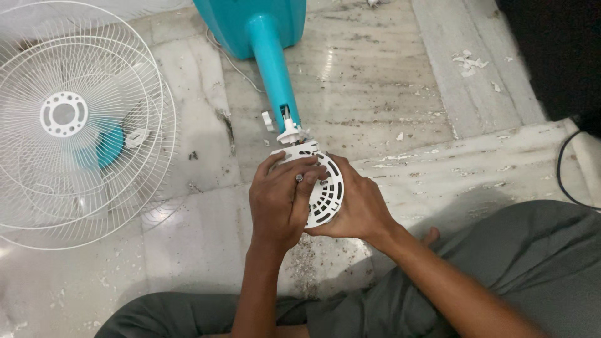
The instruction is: The person sits on the floor and uses a screwdriver to attach a white plastic fan component to the motor housing of a teal pedestal fan. They repeatedly tighten and adjust the screws to secure the part.
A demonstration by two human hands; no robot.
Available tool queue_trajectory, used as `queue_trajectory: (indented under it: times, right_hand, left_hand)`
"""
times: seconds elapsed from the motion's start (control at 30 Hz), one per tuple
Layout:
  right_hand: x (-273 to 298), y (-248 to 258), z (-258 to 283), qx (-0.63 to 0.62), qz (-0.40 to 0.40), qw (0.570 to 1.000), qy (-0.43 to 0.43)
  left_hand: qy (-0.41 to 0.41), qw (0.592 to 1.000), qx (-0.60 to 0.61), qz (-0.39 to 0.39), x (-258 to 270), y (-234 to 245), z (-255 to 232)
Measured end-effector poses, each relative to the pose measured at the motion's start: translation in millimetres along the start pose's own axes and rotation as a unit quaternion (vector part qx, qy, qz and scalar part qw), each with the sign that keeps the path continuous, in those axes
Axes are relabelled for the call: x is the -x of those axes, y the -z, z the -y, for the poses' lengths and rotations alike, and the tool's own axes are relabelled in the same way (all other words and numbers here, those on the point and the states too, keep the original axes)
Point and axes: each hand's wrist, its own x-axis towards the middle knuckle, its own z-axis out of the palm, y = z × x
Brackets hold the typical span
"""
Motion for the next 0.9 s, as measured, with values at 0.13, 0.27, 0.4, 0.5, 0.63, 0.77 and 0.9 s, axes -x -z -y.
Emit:
queue_trajectory:
  times: [0.13,0.27,0.4,0.5,0.63,0.77,0.9]
  right_hand:
    - [1,-1,2,0.0,0.005,1.0,-0.024]
    - [2,-1,2,-0.006,-0.017,1.0,0.005]
    - [3,-1,0,-0.026,-0.014,1.0,-0.006]
    - [2,-2,-1,-0.029,-0.003,0.999,-0.016]
    - [2,-2,-1,-0.028,-0.009,1.0,0.002]
    - [3,-2,1,-0.052,-0.004,0.999,-0.002]
    - [5,-5,-2,-0.052,-0.02,0.998,0.034]
  left_hand:
    - [0.009,1.0,0.012,-0.001,1,-2,1]
    - [0.011,1.0,0.01,0.003,0,-3,1]
    - [0.008,1.0,0.003,-0.004,-2,-4,-1]
    - [0.002,1.0,-0.003,0.001,-3,-1,-2]
    - [-0.016,1.0,-0.019,0.013,-6,3,-2]
    - [-0.027,0.999,-0.015,0.01,-6,6,2]
    - [-0.059,0.998,-0.021,-0.027,-1,10,15]
